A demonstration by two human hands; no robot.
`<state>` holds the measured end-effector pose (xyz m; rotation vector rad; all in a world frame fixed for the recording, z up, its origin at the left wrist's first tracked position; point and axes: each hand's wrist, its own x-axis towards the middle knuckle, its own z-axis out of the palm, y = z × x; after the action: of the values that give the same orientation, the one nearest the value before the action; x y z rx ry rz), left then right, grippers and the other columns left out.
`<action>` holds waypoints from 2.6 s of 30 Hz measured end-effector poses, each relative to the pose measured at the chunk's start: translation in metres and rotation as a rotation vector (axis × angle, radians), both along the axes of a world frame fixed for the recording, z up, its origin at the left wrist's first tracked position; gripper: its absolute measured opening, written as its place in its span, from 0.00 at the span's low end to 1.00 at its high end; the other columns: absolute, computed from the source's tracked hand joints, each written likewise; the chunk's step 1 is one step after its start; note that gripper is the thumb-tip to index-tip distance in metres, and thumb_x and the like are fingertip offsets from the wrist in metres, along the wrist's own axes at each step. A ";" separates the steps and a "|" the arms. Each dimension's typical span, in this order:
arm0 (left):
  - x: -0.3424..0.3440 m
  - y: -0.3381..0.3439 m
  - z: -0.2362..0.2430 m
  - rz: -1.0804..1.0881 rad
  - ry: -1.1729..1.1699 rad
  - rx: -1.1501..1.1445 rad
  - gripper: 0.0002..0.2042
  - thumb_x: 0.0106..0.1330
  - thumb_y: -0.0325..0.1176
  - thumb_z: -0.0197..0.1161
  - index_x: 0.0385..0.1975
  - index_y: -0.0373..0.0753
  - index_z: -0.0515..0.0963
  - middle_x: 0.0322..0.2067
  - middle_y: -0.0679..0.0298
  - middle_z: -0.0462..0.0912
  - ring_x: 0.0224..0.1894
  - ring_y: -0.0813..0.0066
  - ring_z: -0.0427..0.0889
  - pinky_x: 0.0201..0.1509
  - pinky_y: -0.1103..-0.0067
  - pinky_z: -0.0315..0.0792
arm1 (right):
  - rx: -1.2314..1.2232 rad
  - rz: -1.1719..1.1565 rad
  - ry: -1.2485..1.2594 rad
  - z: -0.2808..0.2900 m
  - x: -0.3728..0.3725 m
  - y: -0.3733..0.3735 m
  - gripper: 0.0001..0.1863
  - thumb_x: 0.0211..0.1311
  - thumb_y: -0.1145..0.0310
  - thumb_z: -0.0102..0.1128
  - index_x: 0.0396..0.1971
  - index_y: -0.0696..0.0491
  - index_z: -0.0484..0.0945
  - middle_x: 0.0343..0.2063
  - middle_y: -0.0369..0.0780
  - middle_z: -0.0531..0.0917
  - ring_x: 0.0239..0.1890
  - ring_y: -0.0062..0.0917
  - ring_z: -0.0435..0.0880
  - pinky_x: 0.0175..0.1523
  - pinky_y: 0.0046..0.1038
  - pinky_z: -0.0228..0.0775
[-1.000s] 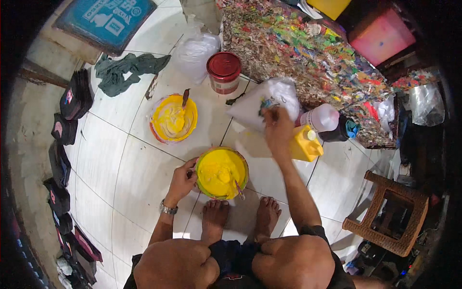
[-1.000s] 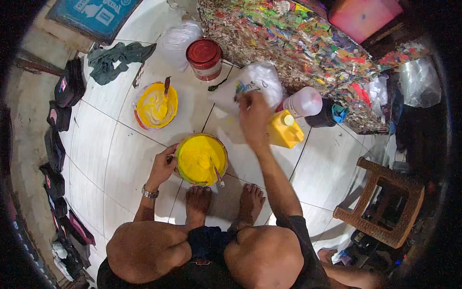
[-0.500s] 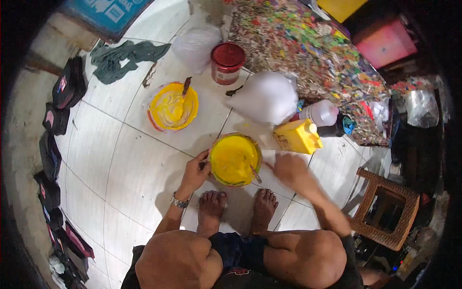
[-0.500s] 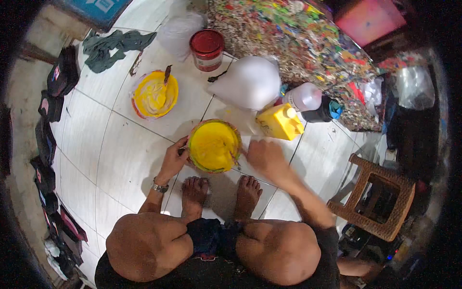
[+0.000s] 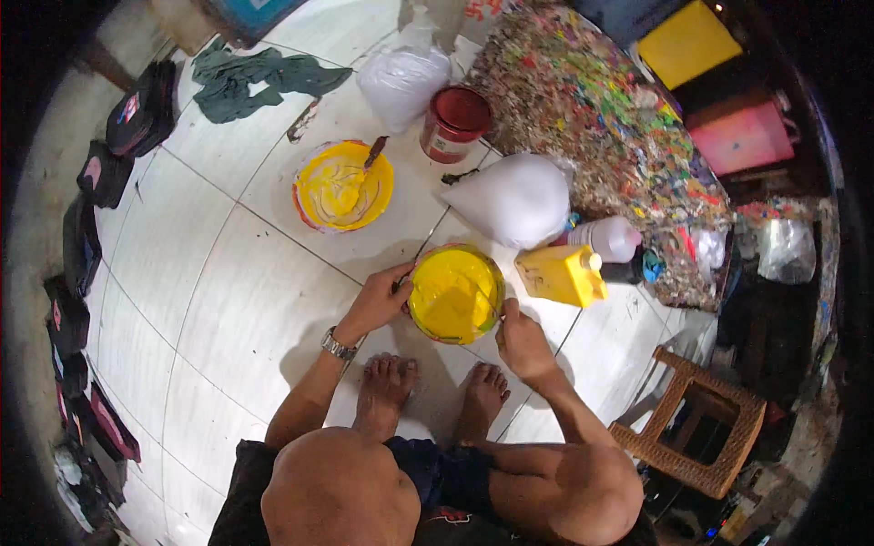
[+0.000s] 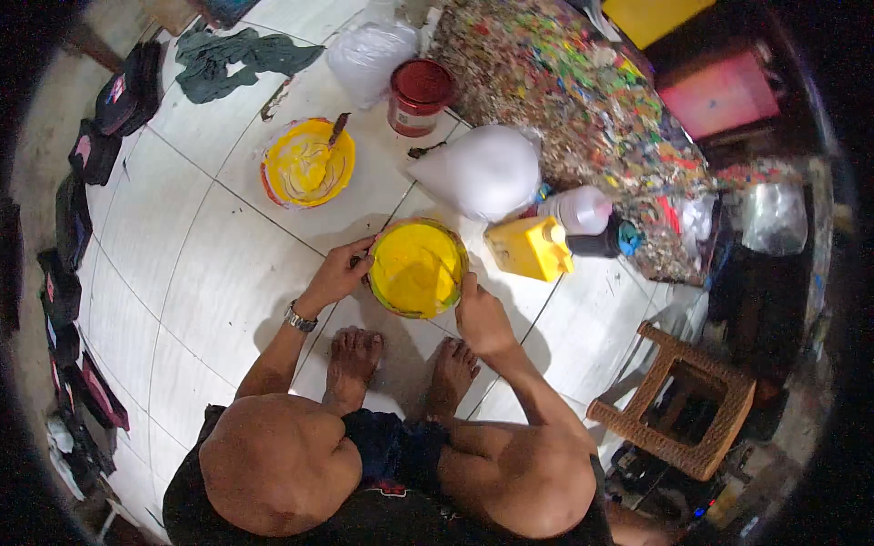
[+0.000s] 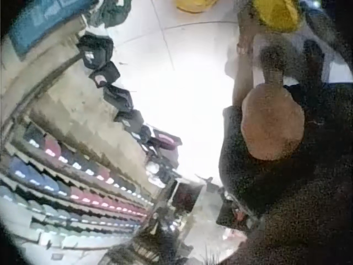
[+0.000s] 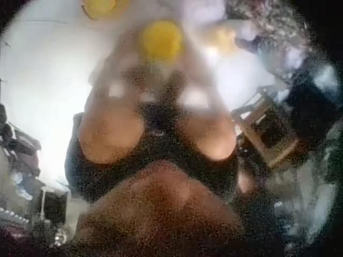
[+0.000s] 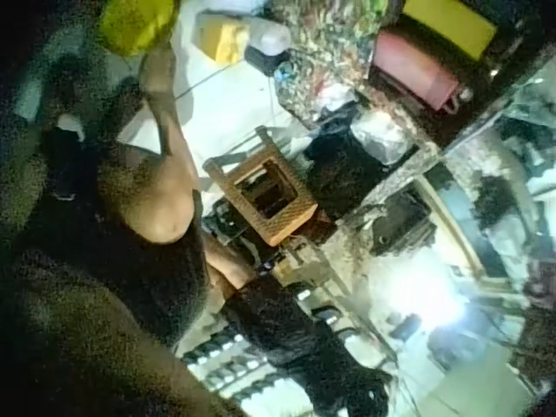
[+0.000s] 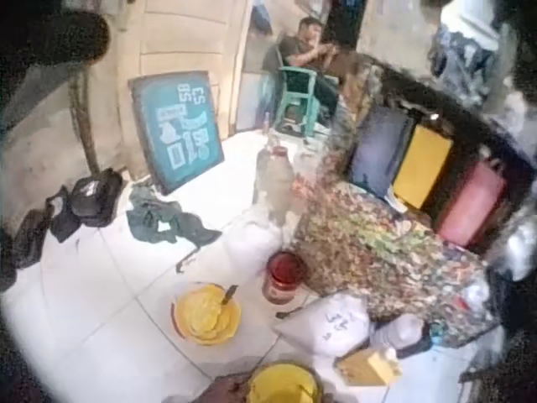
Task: The person cuts a plastic bag using scissors, squeezes a white substance into a bowl, adds yellow liquid from a container, and stirs the mixture with a spatula.
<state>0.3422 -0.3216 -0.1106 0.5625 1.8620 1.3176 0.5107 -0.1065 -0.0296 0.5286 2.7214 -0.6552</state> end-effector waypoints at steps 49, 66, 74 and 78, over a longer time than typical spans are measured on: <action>-0.006 0.011 -0.018 0.030 0.006 0.160 0.22 0.75 0.40 0.50 0.65 0.38 0.66 0.61 0.55 0.73 0.64 0.66 0.69 0.68 0.74 0.60 | -0.751 -0.528 -0.134 0.011 -0.023 0.016 0.09 0.67 0.68 0.55 0.30 0.58 0.77 0.13 0.31 0.62 0.15 0.16 0.60 0.20 0.22 0.56; 0.011 0.010 -0.030 0.142 -0.222 0.213 0.24 0.75 0.42 0.50 0.65 0.35 0.65 0.63 0.55 0.71 0.65 0.68 0.67 0.70 0.75 0.57 | -0.371 -0.045 0.263 -0.047 -0.004 -0.012 0.16 0.68 0.66 0.51 0.26 0.64 0.74 0.15 0.51 0.77 0.18 0.44 0.78 0.25 0.40 0.67; 0.006 0.010 -0.022 0.090 -0.179 0.219 0.25 0.75 0.43 0.50 0.66 0.36 0.64 0.63 0.57 0.70 0.66 0.69 0.66 0.70 0.76 0.56 | -1.187 -0.707 -0.144 -0.044 0.008 0.019 0.15 0.68 0.65 0.53 0.33 0.64 0.78 0.18 0.39 0.77 0.21 0.27 0.76 0.31 0.32 0.69; 0.005 0.001 -0.021 0.078 -0.140 0.085 0.25 0.74 0.44 0.51 0.65 0.37 0.66 0.57 0.55 0.75 0.58 0.70 0.73 0.63 0.76 0.65 | -0.465 -0.160 0.283 -0.009 -0.013 0.014 0.13 0.66 0.67 0.55 0.27 0.62 0.76 0.21 0.49 0.81 0.23 0.41 0.82 0.31 0.39 0.71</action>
<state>0.3473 -0.3203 -0.1319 0.4323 1.7356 1.4551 0.4978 -0.0926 -0.0388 0.5709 2.6503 -1.4541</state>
